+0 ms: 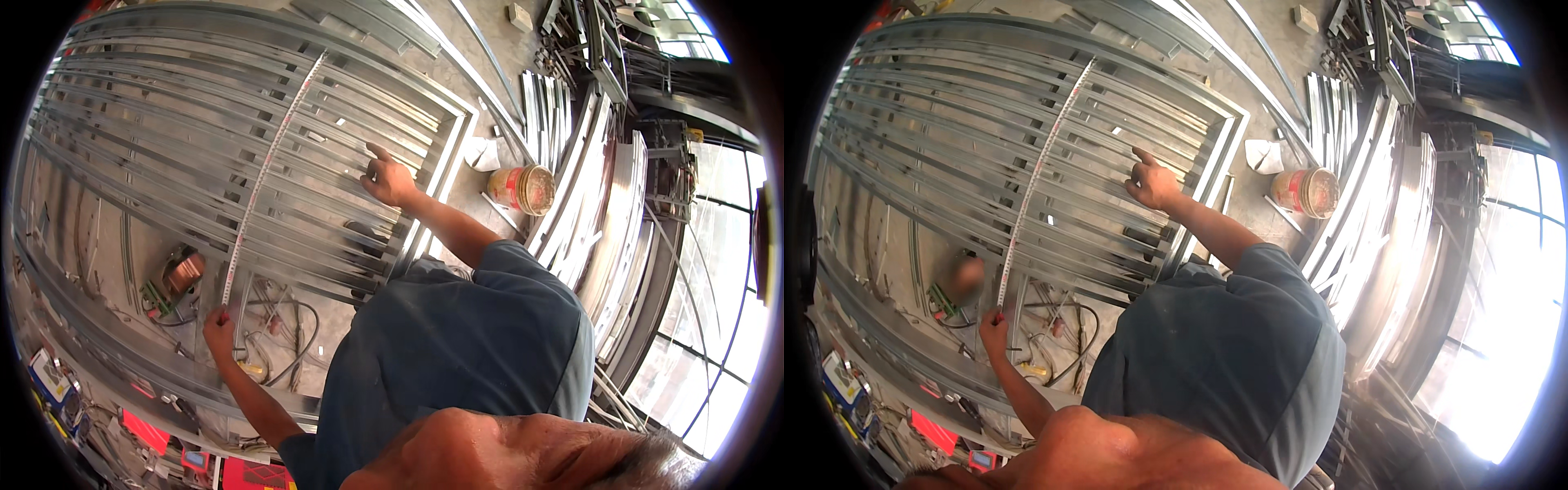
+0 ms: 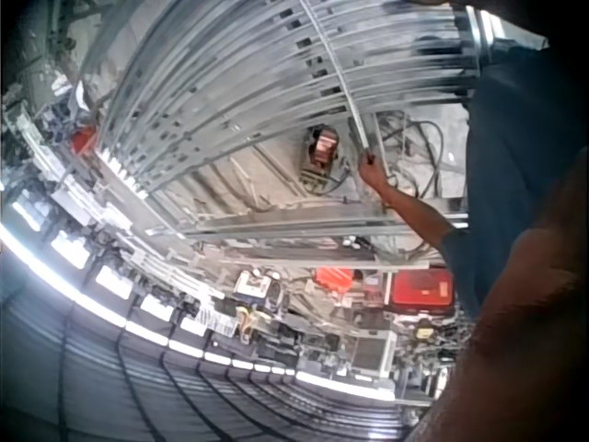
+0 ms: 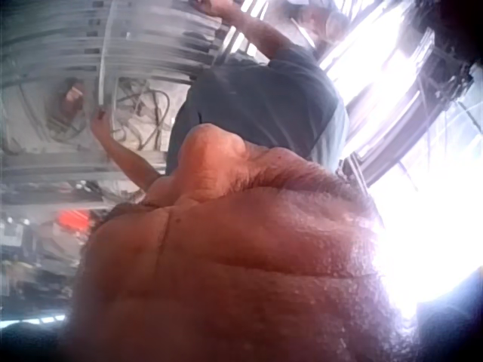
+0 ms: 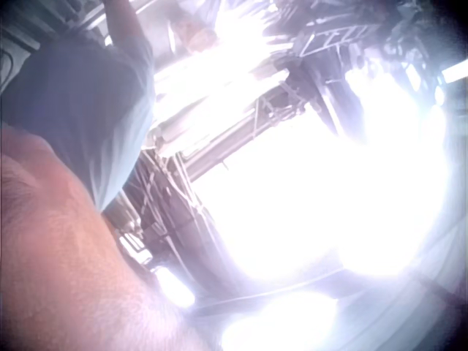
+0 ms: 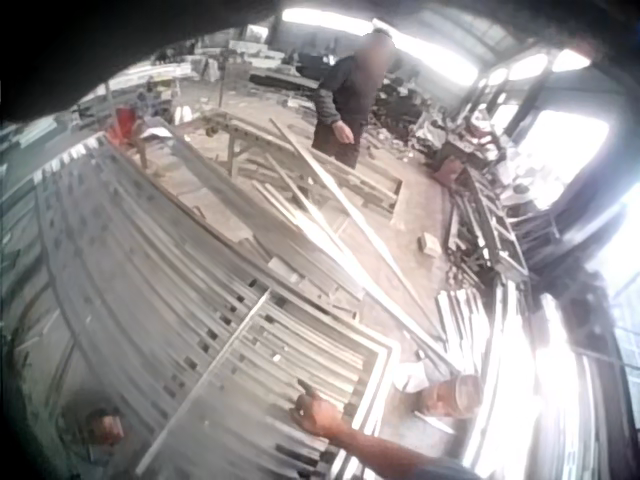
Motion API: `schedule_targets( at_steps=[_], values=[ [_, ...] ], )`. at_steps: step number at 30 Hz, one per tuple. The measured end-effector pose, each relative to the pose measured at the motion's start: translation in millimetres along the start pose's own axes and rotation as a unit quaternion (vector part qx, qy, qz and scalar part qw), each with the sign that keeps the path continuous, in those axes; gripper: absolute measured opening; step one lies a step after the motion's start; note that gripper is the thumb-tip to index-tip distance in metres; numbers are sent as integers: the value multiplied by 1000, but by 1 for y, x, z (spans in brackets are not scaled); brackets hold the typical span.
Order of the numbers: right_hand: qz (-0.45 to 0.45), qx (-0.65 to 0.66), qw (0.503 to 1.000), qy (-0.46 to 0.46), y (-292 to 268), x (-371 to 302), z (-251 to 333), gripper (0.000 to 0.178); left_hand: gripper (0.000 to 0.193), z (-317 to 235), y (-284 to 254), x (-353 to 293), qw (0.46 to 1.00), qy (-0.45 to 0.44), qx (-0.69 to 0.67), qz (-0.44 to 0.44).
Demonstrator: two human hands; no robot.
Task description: The person places small metal pieces into slots on a metal frame, then uses a tape measure to measure distances between frame sections. The person marks the frame with a marker at measured points.
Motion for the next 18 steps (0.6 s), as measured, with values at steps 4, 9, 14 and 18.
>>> schedule_targets(
  at_steps=[4,9,14,18],
  values=[
    [-18,-3,1000,9,3,-1,-6,22,41,-4,-1,2,1000,-9,-15,10],
    [-18,-3,1000,16,1,0,-5,24,41,2,0,0,1000,9,-5,9],
    [41,-18,998,37,15,-2,-17,28,39,-10,-1,2,1000,23,6,14],
    [44,10,999,10,12,-11,10,25,38,-6,-1,-1,1000,15,-2,8]
  ],
)
Point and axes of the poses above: each hand's wrist, its own x-axis towards the middle knuckle, its own y-axis out of the palm, z = x × y, the point moved 8 cm from there along x, towards the middle knuckle, and after that the axes turned 4 degrees about -z, right-handed, at the moved point
